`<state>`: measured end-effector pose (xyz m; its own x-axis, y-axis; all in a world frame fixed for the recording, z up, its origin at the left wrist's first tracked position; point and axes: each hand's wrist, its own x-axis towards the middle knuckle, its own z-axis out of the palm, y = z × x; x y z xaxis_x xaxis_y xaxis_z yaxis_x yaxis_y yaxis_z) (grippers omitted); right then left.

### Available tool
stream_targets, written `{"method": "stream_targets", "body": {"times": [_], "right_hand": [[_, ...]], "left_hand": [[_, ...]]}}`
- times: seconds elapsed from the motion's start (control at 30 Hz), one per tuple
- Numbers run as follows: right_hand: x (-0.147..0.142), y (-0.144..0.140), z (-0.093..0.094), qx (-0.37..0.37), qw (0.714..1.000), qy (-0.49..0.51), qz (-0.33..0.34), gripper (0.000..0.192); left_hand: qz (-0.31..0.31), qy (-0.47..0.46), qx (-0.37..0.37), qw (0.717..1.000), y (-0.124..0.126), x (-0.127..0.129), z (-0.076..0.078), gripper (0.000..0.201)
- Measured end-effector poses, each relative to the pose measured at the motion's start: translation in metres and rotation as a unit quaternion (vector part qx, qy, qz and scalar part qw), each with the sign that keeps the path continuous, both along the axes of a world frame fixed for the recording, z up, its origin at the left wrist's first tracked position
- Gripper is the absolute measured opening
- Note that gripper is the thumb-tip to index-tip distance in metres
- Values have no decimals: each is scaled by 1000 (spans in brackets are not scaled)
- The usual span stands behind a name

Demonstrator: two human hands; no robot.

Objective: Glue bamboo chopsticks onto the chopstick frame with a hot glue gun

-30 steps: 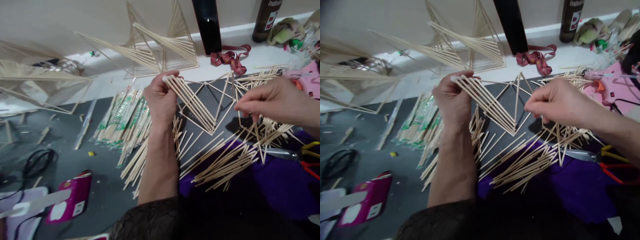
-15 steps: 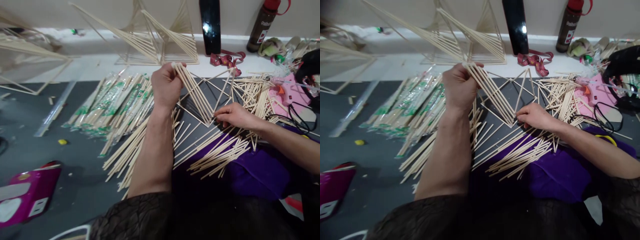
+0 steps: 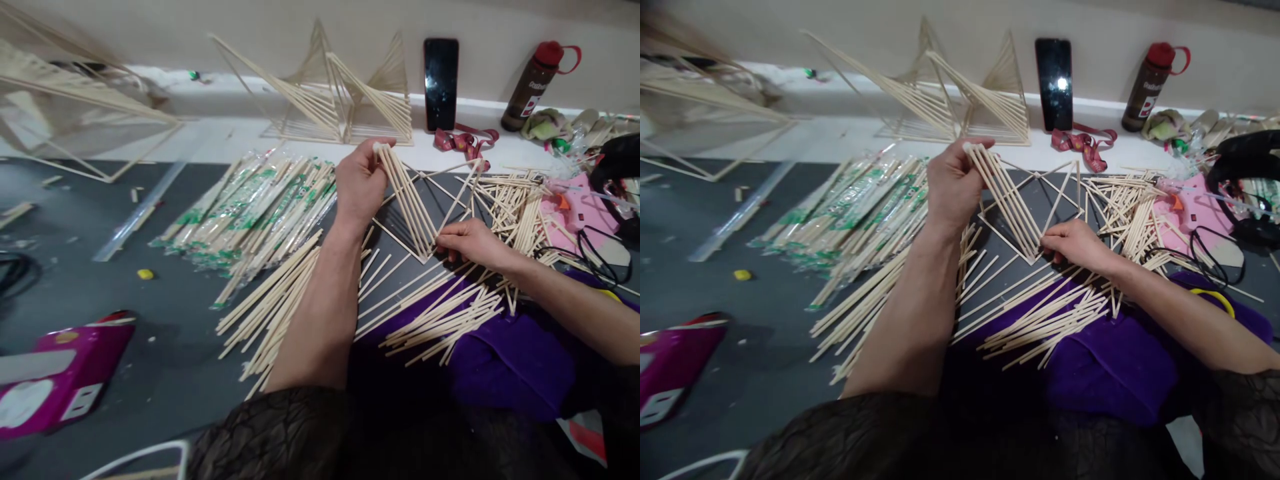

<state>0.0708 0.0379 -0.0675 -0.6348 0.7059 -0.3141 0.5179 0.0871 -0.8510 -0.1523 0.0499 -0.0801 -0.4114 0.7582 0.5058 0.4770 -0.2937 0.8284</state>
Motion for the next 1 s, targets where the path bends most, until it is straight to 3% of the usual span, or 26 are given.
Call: {"method": "stream_targets", "body": {"times": [0.17, 0.47, 0.6, 0.67, 0.83, 1.0], "right_hand": [[1, 2, 2, 27, 999, -20, 27, 27], [6, 10, 8, 169, 975, -105, 96, 29], [13, 16, 15, 261, 953, -134, 76, 26], [16, 16, 18, 246, 960, -126, 50, 26], [9, 12, 17, 114, 991, -70, 27, 26], [-2, 10, 9, 72, 996, -42, 14, 20]], "left_hand": [[-25, -22, -8, 999, -4, 3, 4, 23], [-3, -33, -20, 999, -6, 4, 7, 23], [-6, -41, -19, 999, -6, 4, 7, 23], [-7, -41, -14, 999, -5, 4, 6, 22], [-5, -41, -16, 999, -5, 4, 7, 23], [-3, -38, -22, 999, -5, 4, 6, 23]]}}
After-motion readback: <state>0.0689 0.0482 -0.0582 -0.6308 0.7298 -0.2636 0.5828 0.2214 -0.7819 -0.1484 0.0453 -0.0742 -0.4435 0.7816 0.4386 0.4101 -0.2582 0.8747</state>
